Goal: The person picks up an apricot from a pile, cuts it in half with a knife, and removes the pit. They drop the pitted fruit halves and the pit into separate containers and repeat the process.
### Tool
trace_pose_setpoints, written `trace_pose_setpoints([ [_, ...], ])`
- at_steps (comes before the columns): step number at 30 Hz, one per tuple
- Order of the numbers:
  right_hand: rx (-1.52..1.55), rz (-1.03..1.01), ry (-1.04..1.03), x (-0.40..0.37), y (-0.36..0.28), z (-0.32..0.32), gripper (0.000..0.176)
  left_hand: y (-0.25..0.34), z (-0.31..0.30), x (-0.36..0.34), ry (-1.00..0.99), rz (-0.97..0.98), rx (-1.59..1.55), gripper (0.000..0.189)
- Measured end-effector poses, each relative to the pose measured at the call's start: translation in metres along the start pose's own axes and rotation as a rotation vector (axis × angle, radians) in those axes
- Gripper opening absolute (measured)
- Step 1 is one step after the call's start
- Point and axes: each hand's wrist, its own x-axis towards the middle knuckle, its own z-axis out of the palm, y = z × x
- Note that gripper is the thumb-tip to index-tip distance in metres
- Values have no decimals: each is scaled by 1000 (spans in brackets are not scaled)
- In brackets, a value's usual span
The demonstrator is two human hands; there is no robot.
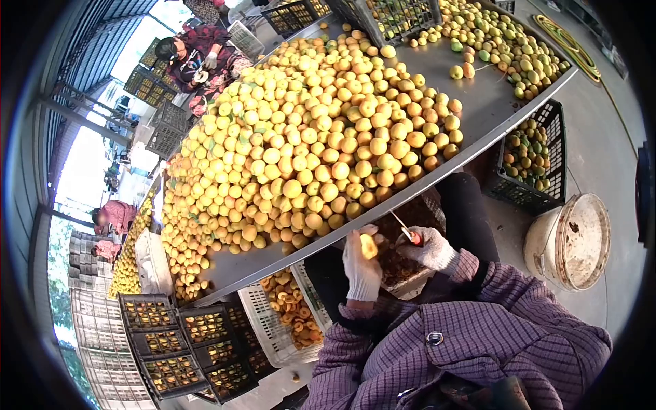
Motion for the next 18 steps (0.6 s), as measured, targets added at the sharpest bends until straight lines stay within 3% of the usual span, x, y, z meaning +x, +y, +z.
trace_pose_setpoints([
  [2, -39, 10, 67, -5, -12, -10, 16, 30, -36, 3, -65, 340, 269, 28],
  [4, -20, 177, 144, -8, -12, -20, 16, 81, -56, -4, 192, 518, 384, 29],
  [6, -38, 208, 134, -9, -7, -29, 16, 100, -126, 29, 392, 664, 525, 30],
  [7, -18, 240, 146, -11, -14, -28, 16, 119, -126, 29, 392, 673, 516, 30],
  [9, -20, 247, 148, -11, -14, -24, 16, 151, -109, 26, 857, 548, 1526, 35],
  [10, -19, 261, 154, -11, -14, -22, 16, 154, -103, 36, 860, 554, 1513, 35],
  [12, -8, 219, 109, -11, -8, -18, 16, 160, -88, 63, 631, 895, 1783, 50],
  [14, 2, 114, 78, -13, -2, -10, 22, 156, -43, 86, 423, 812, 1701, 63],
  [16, -219, 107, 72, -14, 14, -8, 36, 157, -12, 108, 213, 658, 1887, 71],
  [18, -362, 156, 82, -23, -9, -5, 38, 149, -15, 139, 98, 749, 1936, 64],
])
